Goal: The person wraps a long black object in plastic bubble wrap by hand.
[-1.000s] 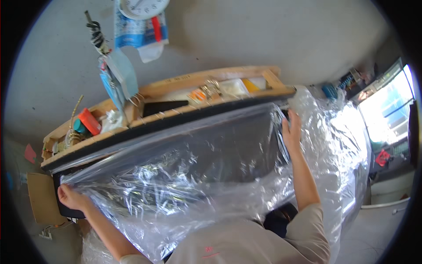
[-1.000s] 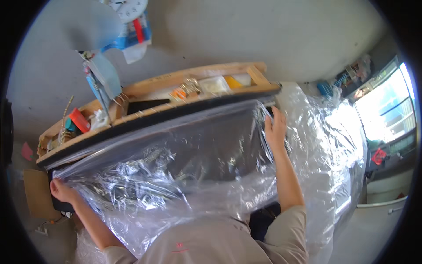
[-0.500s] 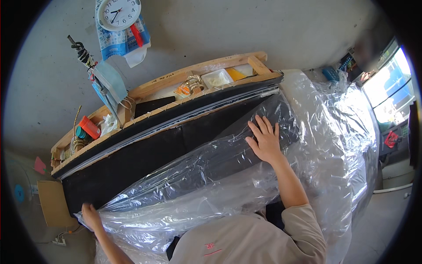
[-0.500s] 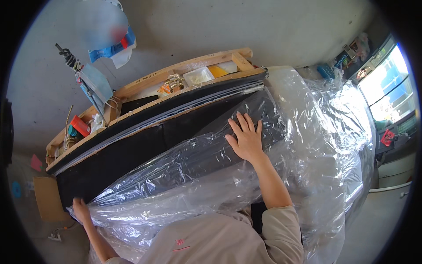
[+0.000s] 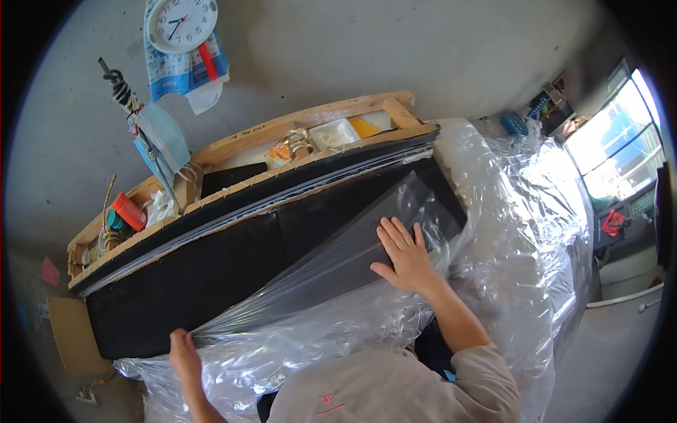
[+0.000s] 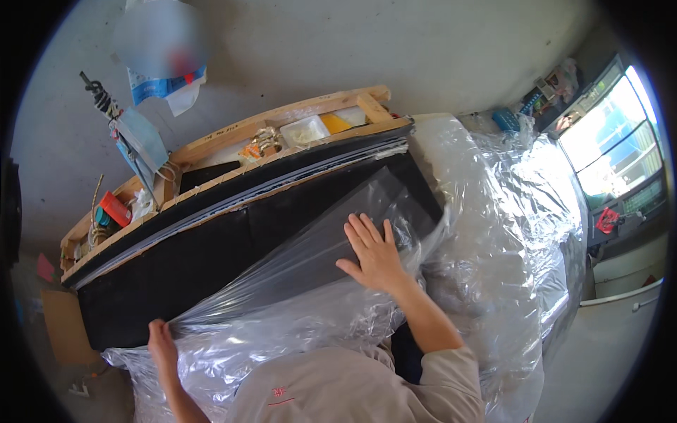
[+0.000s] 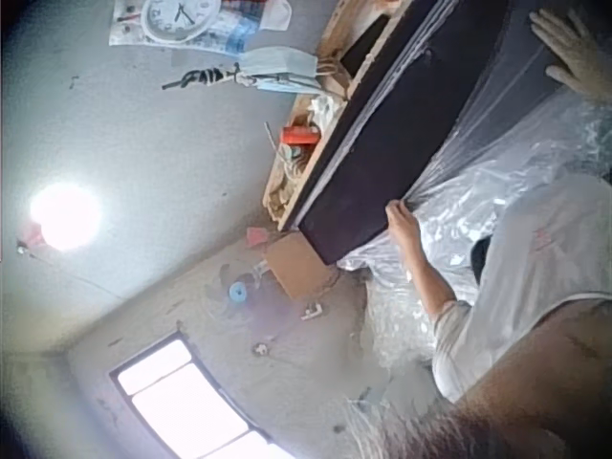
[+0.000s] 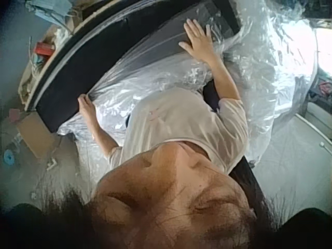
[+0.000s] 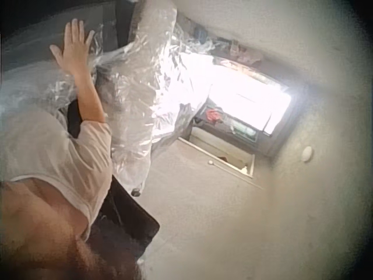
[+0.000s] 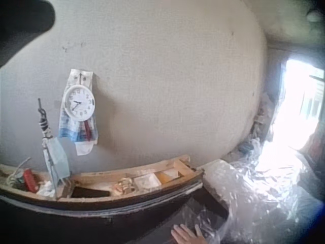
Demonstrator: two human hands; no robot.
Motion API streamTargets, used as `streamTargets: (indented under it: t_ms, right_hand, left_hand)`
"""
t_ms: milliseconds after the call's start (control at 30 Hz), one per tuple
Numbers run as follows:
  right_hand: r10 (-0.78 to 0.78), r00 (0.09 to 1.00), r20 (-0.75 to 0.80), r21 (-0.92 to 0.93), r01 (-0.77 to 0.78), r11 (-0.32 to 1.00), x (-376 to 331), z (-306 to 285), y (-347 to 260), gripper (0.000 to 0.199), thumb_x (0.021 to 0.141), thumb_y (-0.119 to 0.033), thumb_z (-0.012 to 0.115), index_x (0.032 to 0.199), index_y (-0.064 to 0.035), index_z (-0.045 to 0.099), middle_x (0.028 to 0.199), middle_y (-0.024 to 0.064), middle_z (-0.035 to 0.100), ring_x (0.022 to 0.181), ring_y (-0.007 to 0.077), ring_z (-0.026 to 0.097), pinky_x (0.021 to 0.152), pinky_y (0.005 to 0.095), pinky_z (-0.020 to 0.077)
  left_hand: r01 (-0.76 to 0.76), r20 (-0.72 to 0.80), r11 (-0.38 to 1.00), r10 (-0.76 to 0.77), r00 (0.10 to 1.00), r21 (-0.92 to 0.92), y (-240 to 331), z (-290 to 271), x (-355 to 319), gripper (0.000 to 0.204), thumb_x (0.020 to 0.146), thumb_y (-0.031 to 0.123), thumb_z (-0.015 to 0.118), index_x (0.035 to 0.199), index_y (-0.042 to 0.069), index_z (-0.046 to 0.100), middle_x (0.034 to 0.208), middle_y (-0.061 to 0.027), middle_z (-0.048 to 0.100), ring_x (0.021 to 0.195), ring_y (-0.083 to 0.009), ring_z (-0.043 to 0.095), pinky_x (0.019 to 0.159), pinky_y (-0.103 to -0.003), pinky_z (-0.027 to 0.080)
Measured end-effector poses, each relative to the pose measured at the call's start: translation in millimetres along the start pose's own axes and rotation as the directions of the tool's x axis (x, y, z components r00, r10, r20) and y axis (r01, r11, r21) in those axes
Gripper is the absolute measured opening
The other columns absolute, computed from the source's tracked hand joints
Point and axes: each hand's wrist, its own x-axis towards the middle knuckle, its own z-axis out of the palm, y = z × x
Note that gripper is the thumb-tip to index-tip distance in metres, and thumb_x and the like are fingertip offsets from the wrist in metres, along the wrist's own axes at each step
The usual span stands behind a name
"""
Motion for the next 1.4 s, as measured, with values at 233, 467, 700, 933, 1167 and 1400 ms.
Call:
streamTargets:
  t_ms: [233, 467, 700, 933, 1167, 1400]
  right_hand:
    - [0.177, 0.968, -0.181, -0.050, -0.189, 0.981, 26.4, 16.2, -15.0, 0.056, 0.090, -0.040, 0.047, 0.130, -0.0014, 0.045, 0.142, 0.0138, 0.036, 0.133, 0.0280, 0.031, 0.107, 0.0555, 0.0151]
    - [0.200, 0.894, -0.401, 0.087, -0.180, 0.980, 74.9, -1.4, -1.4, 0.013, 0.079, -0.018, 0.063, 0.086, -0.0067, 0.066, 0.096, 0.0087, 0.061, 0.090, 0.0273, 0.056, 0.080, 0.0422, 0.0429]
    - [0.462, 0.708, -0.535, 0.494, -0.181, 0.850, 87.9, 4.0, 18.5, 0.013, 0.094, -0.016, 0.047, 0.096, -0.0042, 0.049, 0.078, 0.0150, 0.059, 0.070, 0.0384, 0.058, 0.066, 0.0395, 0.0464]
    - [0.642, 0.612, -0.462, 0.409, -0.495, 0.766, 143.5, 44.5, 71.2, 0.019, 0.086, -0.023, 0.059, 0.090, -0.0060, 0.054, 0.098, 0.0146, 0.056, 0.090, 0.0358, 0.055, 0.076, 0.0435, 0.0446]
    - [0.826, 0.556, -0.093, 0.945, -0.212, 0.249, 137.2, 29.9, 108.9, 0.041, 0.084, -0.040, 0.064, 0.086, -0.0021, 0.048, 0.080, 0.0051, 0.050, 0.073, 0.0172, 0.049, 0.068, 0.0300, 0.0429]
    - [0.578, 0.720, -0.384, 0.475, -0.382, 0.793, 123.6, 19.0, 124.5, 0.033, 0.087, -0.032, 0.056, 0.097, -0.0004, 0.057, 0.086, 0.0179, 0.061, 0.085, 0.0332, 0.059, 0.075, 0.0403, 0.0455]
  left_hand:
    - [0.018, -0.120, 0.998, -0.010, 0.993, 0.066, -51.4, -20.6, -20.5, 0.007, 0.092, 0.008, 0.049, 0.092, 0.001, 0.049, 0.080, -0.0198, 0.055, 0.071, -0.0380, 0.057, 0.061, -0.039, 0.045]
    - [-0.035, -0.084, 0.999, 0.034, 0.996, -0.014, -64.6, -16.1, -54.2, 0.013, 0.091, 0.005, 0.047, 0.099, -0.002, 0.055, 0.083, -0.0127, 0.055, 0.073, -0.0252, 0.054, 0.065, -0.031, 0.044]
    - [0.239, -0.088, 0.498, -0.547, 0.832, -0.834, -19.5, 6.9, 24.2, 0.018, 0.095, 0.015, 0.046, 0.099, 0.003, 0.057, 0.083, 0.0001, 0.055, 0.072, -0.0087, 0.051, 0.066, -0.024, 0.045]
    - [0.262, -0.390, 0.918, -0.367, 0.844, -0.296, 36.6, 42.6, 161.1, 0.025, 0.085, 0.029, 0.061, 0.089, 0.005, 0.055, 0.076, -0.0134, 0.063, 0.068, -0.0314, 0.060, 0.062, -0.039, 0.046]
    - [0.284, -0.413, 0.891, -0.421, 0.808, -0.354, 52.8, 44.1, 166.3, 0.022, 0.077, 0.022, 0.058, 0.089, 0.005, 0.049, 0.070, -0.0120, 0.056, 0.065, -0.0311, 0.057, 0.065, -0.040, 0.045]
    - [-0.103, -0.503, 0.835, -0.223, 0.835, -0.541, 43.4, 62.8, 149.8, 0.007, 0.086, 0.004, 0.055, 0.092, 0.001, 0.052, 0.082, -0.0100, 0.057, 0.071, -0.0166, 0.055, 0.069, -0.028, 0.046]
